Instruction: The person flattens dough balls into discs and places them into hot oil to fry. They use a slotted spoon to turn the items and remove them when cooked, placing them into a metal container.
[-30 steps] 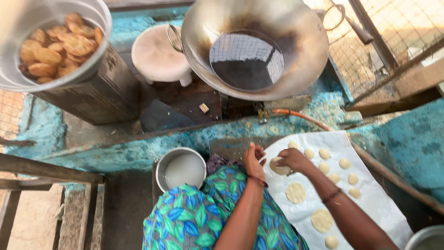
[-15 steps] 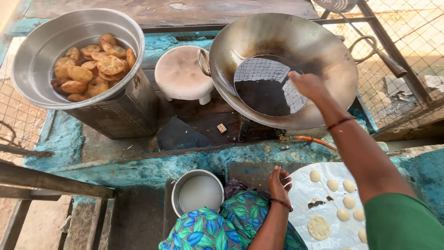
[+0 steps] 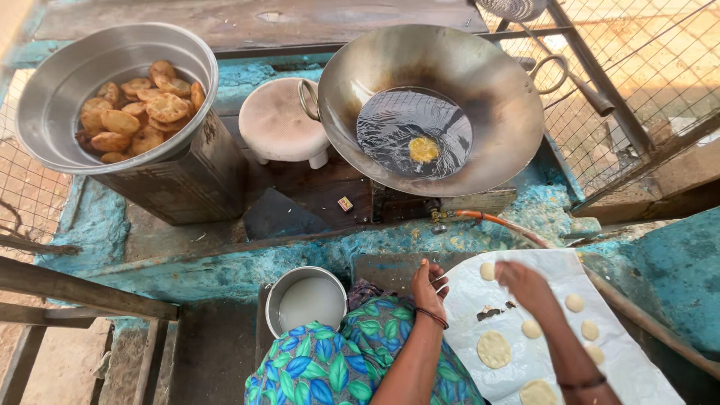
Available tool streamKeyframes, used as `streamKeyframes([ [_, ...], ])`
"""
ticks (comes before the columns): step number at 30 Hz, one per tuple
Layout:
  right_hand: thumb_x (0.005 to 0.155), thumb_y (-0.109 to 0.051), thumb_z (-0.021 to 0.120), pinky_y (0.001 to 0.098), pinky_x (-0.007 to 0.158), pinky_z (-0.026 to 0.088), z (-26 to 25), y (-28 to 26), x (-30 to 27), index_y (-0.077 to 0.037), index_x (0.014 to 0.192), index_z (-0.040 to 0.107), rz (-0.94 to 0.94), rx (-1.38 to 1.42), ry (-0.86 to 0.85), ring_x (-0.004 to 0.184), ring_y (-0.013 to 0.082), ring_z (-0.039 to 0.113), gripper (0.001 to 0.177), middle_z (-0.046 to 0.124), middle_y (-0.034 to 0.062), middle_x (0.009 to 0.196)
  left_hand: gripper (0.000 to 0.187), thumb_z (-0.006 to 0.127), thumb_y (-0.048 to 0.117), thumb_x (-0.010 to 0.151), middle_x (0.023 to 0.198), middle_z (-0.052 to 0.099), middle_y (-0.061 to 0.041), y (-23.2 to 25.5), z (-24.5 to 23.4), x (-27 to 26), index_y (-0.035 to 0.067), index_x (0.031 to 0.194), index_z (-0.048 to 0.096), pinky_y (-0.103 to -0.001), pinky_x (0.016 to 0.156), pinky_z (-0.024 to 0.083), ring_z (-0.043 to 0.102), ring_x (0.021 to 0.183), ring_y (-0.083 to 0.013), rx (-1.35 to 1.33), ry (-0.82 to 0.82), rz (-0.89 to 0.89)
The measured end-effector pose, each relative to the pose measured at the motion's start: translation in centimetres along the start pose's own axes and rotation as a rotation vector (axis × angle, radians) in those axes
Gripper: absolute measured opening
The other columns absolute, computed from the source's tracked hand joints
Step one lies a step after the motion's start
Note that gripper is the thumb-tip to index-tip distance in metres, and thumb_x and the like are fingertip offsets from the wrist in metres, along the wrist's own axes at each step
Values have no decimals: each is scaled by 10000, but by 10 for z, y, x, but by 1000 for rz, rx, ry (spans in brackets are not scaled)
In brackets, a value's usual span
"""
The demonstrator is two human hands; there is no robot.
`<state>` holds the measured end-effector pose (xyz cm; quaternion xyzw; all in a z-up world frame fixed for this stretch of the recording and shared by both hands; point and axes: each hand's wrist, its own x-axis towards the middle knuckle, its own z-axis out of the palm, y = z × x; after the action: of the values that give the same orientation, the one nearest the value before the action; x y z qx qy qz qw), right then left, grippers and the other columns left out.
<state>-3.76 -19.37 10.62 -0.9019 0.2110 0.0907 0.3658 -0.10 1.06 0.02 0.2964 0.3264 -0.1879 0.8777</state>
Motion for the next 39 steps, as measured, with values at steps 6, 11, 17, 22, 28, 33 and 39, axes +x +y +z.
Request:
streamKeyframes([
  [6, 814, -425, 724, 483, 889, 557, 83, 114, -90, -99, 1175, 683, -204, -595, 60, 1002, 401, 692, 488, 755, 216, 963, 358, 657, 534, 932, 861, 633, 25, -9, -12, -14, 178, 932, 625, -312, 625, 468, 638, 733, -144, 52, -61, 32],
  [11, 855, -385, 711, 416, 954, 589, 82, 95, -85, -181, 1047, 829, 71, -504, 18, 1014, 304, 764, 304, 807, 133, 1030, 360, 665, 541, 932, 869, 608, 30, -11, -12, -17, 184, 963, 632, -305, 634, 477, 627, 737, -139, 94, -95, 66],
  [17, 738, -413, 811, 386, 947, 601, 85, 117, -53, -158, 1029, 837, 222, -353, -15, 1004, 266, 802, 388, 850, 98, 1000, 365, 665, 541, 937, 882, 615, 27, -11, -14, -13, 180, 976, 630, -306, 643, 487, 632, 744, -140, 109, -100, 84],
  [22, 684, -461, 891, 377, 915, 637, 101, 143, -42, -61, 1093, 768, 151, -265, -64, 963, 261, 782, 585, 792, 128, 960, 365, 659, 544, 945, 883, 617, 25, -14, -12, -11, 182, 976, 631, -301, 640, 487, 631, 737, -136, 109, -100, 77],
  [28, 716, -326, 871, 357, 797, 584, 94, 113, -61, -69, 1170, 713, 177, -123, -61, 823, 233, 759, 545, 792, 128, 900, 364, 656, 537, 943, 876, 630, 17, -11, -10, -10, 174, 970, 640, -295, 628, 482, 630, 721, -133, 88, -103, 74],
  [33, 850, -191, 788, 338, 602, 523, 45, 63, -80, 24, 1005, 766, 443, 469, -383, 665, 189, 656, 266, 728, 88, 811, 362, 666, 520, 928, 872, 644, -3, -15, -15, -10, 159, 955, 640, -304, 622, 482, 636, 716, -139, 2, -80, 46],
  [39, 900, -211, 684, 325, 643, 526, -69, -45, -7, -1, 1114, 742, 224, 436, -149, 650, 192, 633, 306, 757, 118, 807, 373, 642, 520, 939, 892, 656, 3, -20, -2, -9, 147, 953, 644, -311, 639, 491, 629, 745, -145, -10, -111, -47],
])
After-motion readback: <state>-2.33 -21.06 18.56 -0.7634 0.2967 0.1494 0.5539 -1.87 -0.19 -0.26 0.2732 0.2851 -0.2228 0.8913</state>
